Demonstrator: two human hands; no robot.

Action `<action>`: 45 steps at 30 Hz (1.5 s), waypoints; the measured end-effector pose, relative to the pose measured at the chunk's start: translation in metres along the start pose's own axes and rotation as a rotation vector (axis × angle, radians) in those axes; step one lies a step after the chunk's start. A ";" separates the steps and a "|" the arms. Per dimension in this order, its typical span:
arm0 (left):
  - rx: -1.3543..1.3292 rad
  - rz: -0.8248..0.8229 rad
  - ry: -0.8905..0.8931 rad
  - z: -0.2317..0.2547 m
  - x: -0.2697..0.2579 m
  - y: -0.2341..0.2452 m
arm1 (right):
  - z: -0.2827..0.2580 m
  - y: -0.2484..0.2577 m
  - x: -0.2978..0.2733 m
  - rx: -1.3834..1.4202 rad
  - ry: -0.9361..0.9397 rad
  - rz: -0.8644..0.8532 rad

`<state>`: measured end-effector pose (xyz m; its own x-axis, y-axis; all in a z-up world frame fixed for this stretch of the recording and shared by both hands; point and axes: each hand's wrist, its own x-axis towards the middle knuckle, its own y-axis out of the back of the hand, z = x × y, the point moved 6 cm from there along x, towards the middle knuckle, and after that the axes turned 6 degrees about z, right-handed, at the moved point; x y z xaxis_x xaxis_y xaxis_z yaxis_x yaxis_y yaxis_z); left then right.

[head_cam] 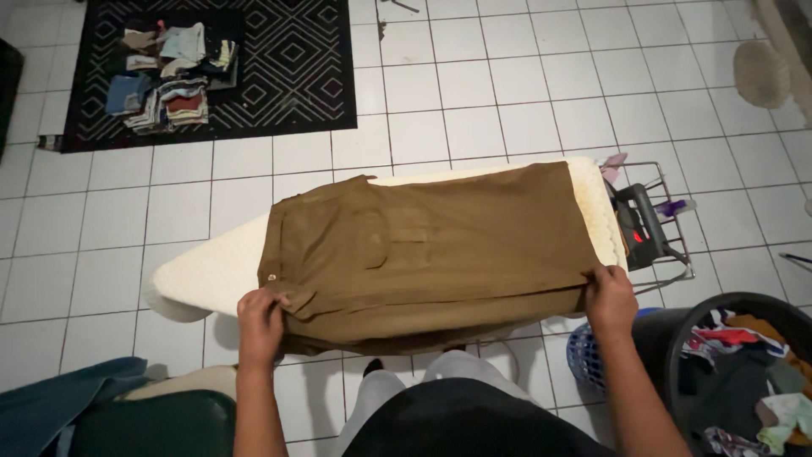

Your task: The person irons a brown jacket on an ironing board. They smooth the fabric with their hands, use an iron to press the jacket, and reposition the garment to cover different areas.

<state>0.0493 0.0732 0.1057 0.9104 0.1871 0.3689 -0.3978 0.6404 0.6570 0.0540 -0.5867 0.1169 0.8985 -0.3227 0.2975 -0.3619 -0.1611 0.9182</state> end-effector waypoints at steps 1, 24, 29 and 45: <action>0.015 -0.006 0.005 0.000 -0.001 0.000 | 0.000 0.001 0.001 0.028 -0.021 0.002; -0.093 0.393 0.586 0.029 -0.041 -0.046 | 0.007 -0.042 0.036 -0.055 -0.183 -0.096; 0.133 0.598 0.357 0.038 -0.023 -0.025 | -0.024 -0.041 0.051 -0.025 0.069 0.008; 0.554 -0.343 0.613 -0.021 0.048 -0.126 | -0.062 -0.094 0.083 0.086 0.274 -0.072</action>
<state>0.1456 0.0169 0.0271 0.8267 0.5186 -0.2182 0.0542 0.3125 0.9484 0.1783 -0.5404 0.0716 0.9521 -0.0459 0.3024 -0.3038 -0.2565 0.9176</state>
